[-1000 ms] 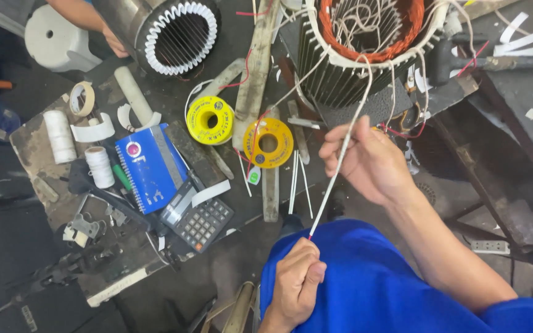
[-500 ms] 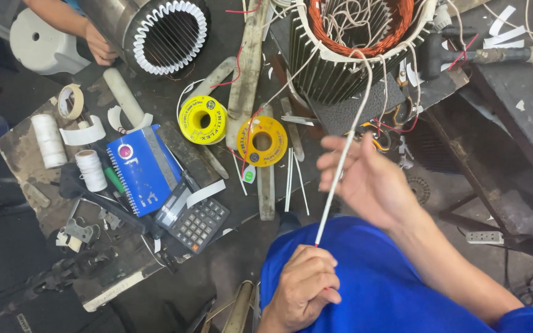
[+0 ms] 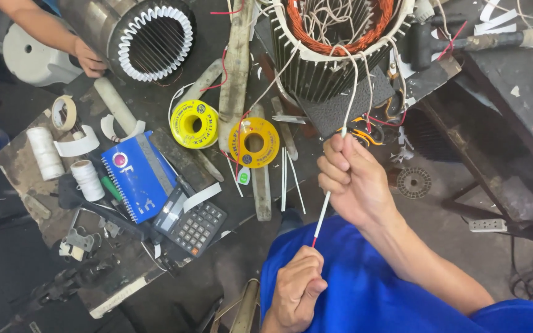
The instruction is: Preparing and insulating wires for a motor stator winding assembly by cutting sleeves and fitting them onto wires.
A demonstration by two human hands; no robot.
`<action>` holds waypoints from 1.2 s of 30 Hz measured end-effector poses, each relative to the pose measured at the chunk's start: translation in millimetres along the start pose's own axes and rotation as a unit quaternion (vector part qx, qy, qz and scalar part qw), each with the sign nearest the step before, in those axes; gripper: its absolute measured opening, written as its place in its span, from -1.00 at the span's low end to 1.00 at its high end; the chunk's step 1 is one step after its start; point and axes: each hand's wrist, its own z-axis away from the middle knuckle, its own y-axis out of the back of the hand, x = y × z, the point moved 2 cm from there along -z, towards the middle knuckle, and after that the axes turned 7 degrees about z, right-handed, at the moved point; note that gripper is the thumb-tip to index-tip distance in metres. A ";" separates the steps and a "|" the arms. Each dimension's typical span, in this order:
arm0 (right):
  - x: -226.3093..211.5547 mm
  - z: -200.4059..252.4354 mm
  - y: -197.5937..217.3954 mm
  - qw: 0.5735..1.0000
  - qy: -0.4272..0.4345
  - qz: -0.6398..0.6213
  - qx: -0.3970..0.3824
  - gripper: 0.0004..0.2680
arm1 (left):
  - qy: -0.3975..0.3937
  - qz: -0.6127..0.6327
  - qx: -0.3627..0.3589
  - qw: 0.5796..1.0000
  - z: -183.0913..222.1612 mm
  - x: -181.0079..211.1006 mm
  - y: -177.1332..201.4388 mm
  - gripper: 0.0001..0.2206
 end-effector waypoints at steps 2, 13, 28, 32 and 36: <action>-1.7 -1.7 1.8 1.000 -0.001 -0.015 -0.007 -0.87 | 0.000 -0.001 -0.005 1.000 0.7 0.2 0.6 -0.51; -14.1 -17.6 16.1 0.998 -0.044 0.023 0.028 -0.91 | -0.015 0.001 0.013 1.000 2.7 3.5 -0.5 -0.49; 6.6 58.8 12.9 0.992 -0.115 0.032 -0.028 -0.54 | -0.066 -0.067 -0.196 0.976 -19.0 8.5 -13.0 -0.64; 26.0 120.0 65.4 0.957 -0.153 0.233 0.085 -0.62 | -0.094 -0.106 -0.010 0.990 -32.8 3.8 -1.9 -0.39; 18.6 145.0 75.2 0.938 -0.116 0.313 0.088 -0.63 | 0.221 0.069 0.124 0.965 -88.9 -41.9 7.2 -0.55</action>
